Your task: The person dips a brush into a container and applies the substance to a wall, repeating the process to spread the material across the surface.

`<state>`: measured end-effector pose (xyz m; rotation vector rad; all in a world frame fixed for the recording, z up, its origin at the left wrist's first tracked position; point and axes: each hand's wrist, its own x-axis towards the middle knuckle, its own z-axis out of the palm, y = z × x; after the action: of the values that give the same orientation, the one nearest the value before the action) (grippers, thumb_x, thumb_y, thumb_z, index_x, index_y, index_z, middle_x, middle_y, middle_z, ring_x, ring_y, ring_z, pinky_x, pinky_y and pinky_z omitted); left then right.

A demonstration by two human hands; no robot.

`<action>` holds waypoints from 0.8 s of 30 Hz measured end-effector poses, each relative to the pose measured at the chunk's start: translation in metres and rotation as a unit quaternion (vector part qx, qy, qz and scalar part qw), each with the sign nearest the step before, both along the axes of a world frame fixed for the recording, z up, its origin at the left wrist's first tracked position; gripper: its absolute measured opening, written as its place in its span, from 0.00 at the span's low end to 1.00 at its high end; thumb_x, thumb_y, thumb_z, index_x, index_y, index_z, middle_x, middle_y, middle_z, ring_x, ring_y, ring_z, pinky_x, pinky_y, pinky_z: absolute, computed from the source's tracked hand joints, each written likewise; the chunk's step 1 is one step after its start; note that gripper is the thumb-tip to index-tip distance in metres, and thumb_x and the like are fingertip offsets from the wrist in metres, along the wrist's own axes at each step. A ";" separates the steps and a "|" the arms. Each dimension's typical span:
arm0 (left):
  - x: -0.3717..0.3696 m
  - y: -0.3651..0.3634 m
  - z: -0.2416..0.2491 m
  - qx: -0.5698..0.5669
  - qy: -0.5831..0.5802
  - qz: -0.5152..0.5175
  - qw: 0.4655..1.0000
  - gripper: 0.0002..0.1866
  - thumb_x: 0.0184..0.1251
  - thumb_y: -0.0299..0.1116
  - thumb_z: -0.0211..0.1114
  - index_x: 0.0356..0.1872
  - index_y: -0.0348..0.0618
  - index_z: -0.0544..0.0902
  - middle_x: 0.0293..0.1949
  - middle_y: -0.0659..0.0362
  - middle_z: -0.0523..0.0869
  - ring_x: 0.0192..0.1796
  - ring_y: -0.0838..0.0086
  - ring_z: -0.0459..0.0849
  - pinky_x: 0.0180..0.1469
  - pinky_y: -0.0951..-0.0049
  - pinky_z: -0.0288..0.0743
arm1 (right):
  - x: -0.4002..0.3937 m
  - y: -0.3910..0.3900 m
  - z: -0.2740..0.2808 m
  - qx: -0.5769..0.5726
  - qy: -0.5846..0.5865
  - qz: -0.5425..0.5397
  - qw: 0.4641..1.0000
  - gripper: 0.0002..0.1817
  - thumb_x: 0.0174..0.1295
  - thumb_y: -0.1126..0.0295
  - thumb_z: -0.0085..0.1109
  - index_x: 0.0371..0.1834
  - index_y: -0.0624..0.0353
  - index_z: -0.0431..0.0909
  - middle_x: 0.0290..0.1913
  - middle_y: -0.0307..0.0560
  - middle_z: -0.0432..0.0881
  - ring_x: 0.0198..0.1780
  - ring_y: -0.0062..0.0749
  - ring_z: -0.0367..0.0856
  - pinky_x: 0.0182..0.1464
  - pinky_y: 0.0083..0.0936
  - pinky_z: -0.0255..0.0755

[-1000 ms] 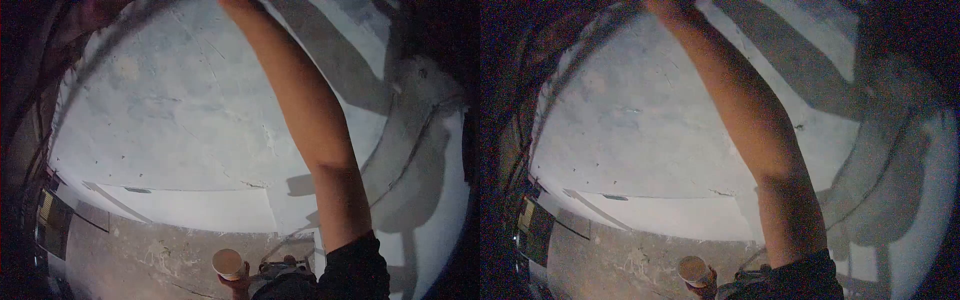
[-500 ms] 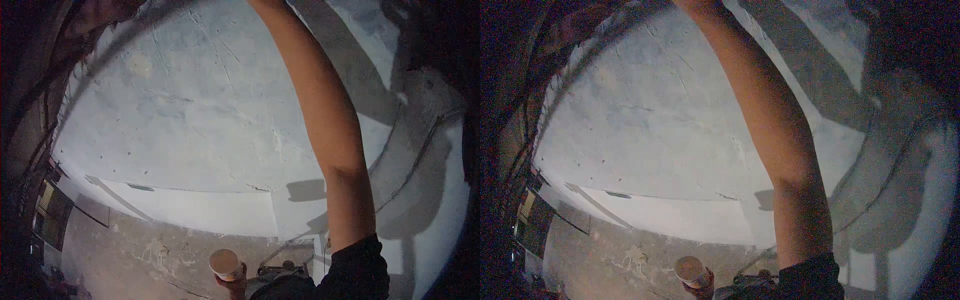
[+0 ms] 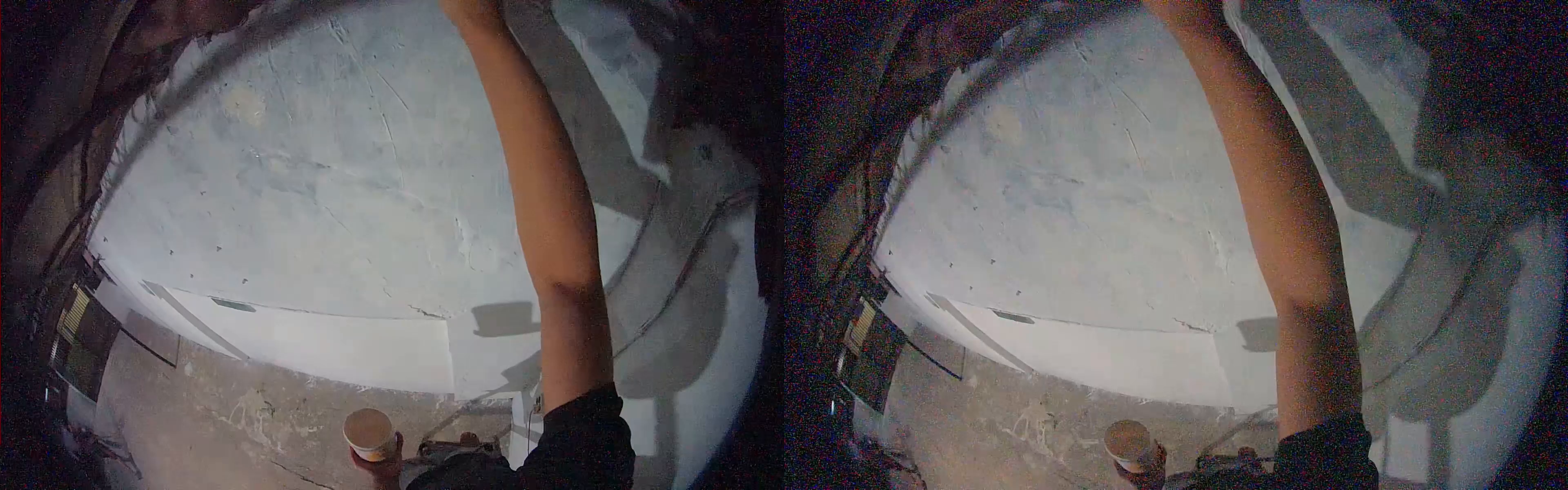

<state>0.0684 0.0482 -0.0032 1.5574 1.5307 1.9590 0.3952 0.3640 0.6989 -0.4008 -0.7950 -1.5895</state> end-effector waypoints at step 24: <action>-0.027 -0.002 -0.079 -0.132 -0.590 -0.186 0.774 0.40 0.65 0.68 0.56 0.75 0.63 0.68 0.74 0.57 0.68 0.75 0.53 0.67 0.69 0.35 0.67 | -0.051 0.008 -0.017 0.002 -0.076 0.400 0.914 0.09 0.69 0.71 0.60 0.32 0.64 0.77 0.20 0.53 0.72 0.22 0.43 0.71 0.29 0.36 0.67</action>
<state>0.0414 0.0464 -0.0822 0.2320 0.7725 1.7251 0.3444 0.3720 0.6819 0.0703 -0.9187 -0.8524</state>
